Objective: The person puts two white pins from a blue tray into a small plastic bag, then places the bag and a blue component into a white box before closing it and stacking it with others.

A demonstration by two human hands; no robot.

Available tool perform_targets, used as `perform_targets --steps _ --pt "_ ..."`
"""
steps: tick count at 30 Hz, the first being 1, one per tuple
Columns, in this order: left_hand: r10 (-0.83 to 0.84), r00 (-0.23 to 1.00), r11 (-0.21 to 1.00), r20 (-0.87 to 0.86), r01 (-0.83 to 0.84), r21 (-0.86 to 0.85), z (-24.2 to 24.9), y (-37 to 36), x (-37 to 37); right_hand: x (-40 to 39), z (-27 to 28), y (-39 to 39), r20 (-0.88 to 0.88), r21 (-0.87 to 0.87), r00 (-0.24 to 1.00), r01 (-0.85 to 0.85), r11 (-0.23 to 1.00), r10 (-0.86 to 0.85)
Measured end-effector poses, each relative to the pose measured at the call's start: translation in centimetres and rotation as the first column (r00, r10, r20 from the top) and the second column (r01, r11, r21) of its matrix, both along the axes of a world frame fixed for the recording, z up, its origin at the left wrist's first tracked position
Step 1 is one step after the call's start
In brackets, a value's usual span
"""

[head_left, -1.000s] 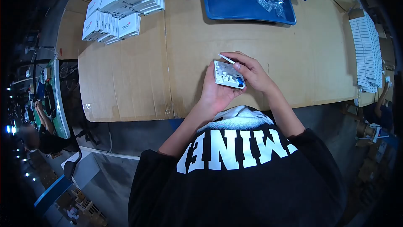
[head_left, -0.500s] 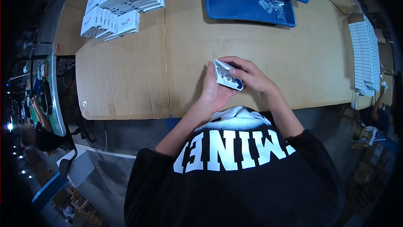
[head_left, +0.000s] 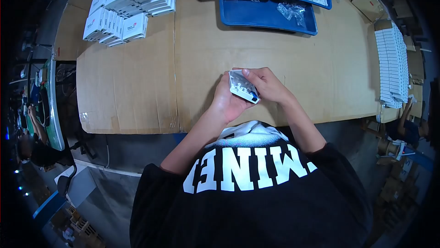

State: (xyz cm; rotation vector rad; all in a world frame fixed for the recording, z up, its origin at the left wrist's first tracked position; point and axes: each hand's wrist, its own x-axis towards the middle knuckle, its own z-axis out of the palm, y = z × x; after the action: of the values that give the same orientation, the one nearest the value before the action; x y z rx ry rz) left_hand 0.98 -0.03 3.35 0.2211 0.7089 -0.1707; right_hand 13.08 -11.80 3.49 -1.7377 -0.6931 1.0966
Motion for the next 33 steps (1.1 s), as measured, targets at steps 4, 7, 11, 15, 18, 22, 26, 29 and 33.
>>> perform_targets --steps 4,7,11,15,18,22,26,29,33 --pt "-0.010 1.000 1.000 -0.003 0.010 -0.004 -0.1 0.3 0.2 -0.3 0.1 0.5 0.050 0.069 0.998 0.028 0.997 -0.032" --pt "-0.019 1.000 1.000 -0.012 0.019 -0.018 -0.1 0.5 0.4 0.1 -0.2 0.5 0.063 0.014 0.998 -0.010 1.000 0.009" --pt "-0.032 0.999 0.999 -0.020 0.032 -0.023 0.0 0.7 0.4 0.3 0.2 0.7 0.042 -0.031 0.999 -0.028 0.999 0.029" --pt "-0.034 0.999 0.999 -0.016 0.034 -0.041 -0.3 0.8 0.4 0.2 0.5 0.8 0.072 -0.007 0.996 -0.043 0.999 0.044" --pt "-0.040 0.999 0.997 -0.009 0.039 -0.062 -0.4 1.0 0.4 0.4 1.2 1.0 0.049 -0.037 0.996 -0.067 0.997 0.069" --pt "-0.026 1.000 0.995 0.008 0.026 -0.095 -0.3 1.1 0.3 0.9 1.1 1.0 0.045 -0.087 0.985 -0.165 0.983 0.169" --pt "-0.036 0.999 0.991 0.013 0.037 -0.126 -1.2 1.3 0.4 0.9 1.7 1.1 -0.025 -0.091 0.988 -0.151 0.984 0.149" --pt "-0.034 0.999 0.993 0.014 0.035 -0.111 -1.0 1.2 0.4 1.0 1.9 1.1 -0.085 -0.104 0.986 -0.154 0.983 0.146" --pt "-0.076 0.997 0.994 0.012 0.077 -0.076 -1.2 1.4 0.3 0.8 0.8 1.3 -0.009 -0.094 0.980 -0.198 0.976 0.198"
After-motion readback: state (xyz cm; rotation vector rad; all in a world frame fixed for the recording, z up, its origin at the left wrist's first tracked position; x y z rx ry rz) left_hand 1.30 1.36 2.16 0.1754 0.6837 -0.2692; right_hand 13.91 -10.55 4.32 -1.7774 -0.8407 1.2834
